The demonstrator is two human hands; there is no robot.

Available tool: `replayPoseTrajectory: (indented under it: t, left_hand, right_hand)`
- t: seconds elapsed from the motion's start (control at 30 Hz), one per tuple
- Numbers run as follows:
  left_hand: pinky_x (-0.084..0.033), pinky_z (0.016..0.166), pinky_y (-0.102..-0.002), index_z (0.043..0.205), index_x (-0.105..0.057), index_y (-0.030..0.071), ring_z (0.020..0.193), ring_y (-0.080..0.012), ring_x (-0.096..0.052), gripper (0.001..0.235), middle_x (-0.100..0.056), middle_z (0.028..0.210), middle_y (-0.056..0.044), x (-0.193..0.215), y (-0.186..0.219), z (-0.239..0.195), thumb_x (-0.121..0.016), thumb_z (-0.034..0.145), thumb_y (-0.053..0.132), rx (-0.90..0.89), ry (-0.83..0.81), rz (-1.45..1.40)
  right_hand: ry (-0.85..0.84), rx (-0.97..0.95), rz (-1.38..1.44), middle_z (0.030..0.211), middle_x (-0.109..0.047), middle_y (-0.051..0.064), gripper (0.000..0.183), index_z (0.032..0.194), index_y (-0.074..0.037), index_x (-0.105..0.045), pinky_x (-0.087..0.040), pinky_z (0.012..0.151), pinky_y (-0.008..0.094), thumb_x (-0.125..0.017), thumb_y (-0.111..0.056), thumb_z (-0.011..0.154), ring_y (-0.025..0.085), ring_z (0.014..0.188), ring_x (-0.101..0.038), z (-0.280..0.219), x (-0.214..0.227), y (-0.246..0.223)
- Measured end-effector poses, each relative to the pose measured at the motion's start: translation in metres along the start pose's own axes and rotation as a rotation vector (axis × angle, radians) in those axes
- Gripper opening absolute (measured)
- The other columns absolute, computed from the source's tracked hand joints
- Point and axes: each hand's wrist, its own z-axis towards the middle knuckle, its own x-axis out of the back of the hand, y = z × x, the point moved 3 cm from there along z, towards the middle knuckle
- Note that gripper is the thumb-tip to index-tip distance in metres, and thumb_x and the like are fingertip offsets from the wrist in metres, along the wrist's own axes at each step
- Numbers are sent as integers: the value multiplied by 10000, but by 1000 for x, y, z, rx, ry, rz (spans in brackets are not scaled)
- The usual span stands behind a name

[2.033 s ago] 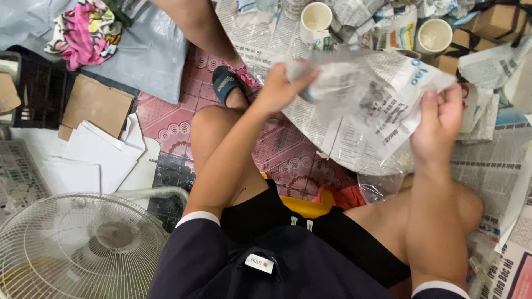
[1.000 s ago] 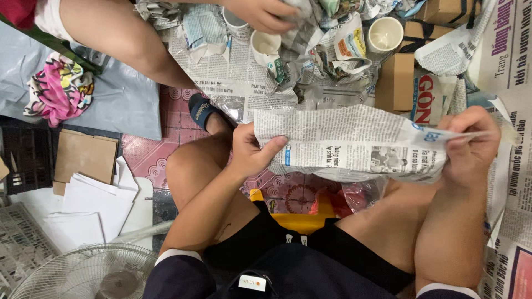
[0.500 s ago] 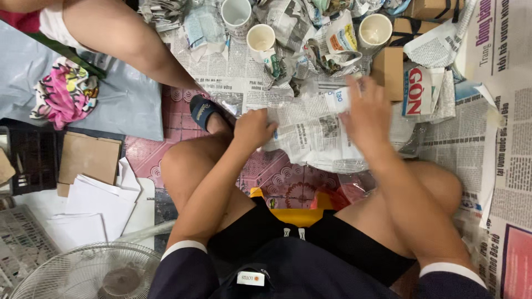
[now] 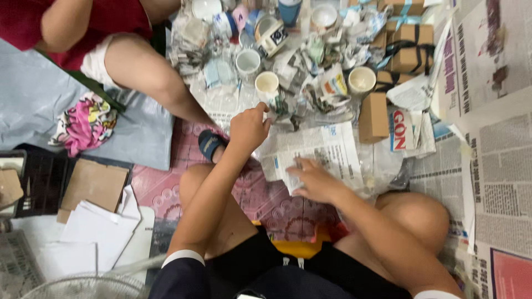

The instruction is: The person sits on the floor and wraps various small items, including boxes and cups, using newspaper and plastic wrap. They fold the newspaper around each item and place the wrapped items on a pile.

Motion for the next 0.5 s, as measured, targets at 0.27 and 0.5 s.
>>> replayPoseTrajectory:
  t: [0.27,0.5]
  left_hand:
    - [-531,594,-522,1164,-606,86,704,-400,-705,339,-721,800,-177,-41,-34,59,-702,858,196,-16,59,19]
    - [-550,601,-508,1105,-571,79,715,-386,-717,196,-726,833,-165,-85,-49,78,-609,976,222,9,-58,159]
  right_hand:
    - [74,80,11,1617,-245,172,734,1471,-90,-435,-361,1141,513,-785,-262,849,400,1476,-279,7,-18,-1]
    - [40,73,-24,1621,-227,162,725,1474,-86,-420,-358,1129,527,-768,-240,858,417,1462,-271,13,-17,1]
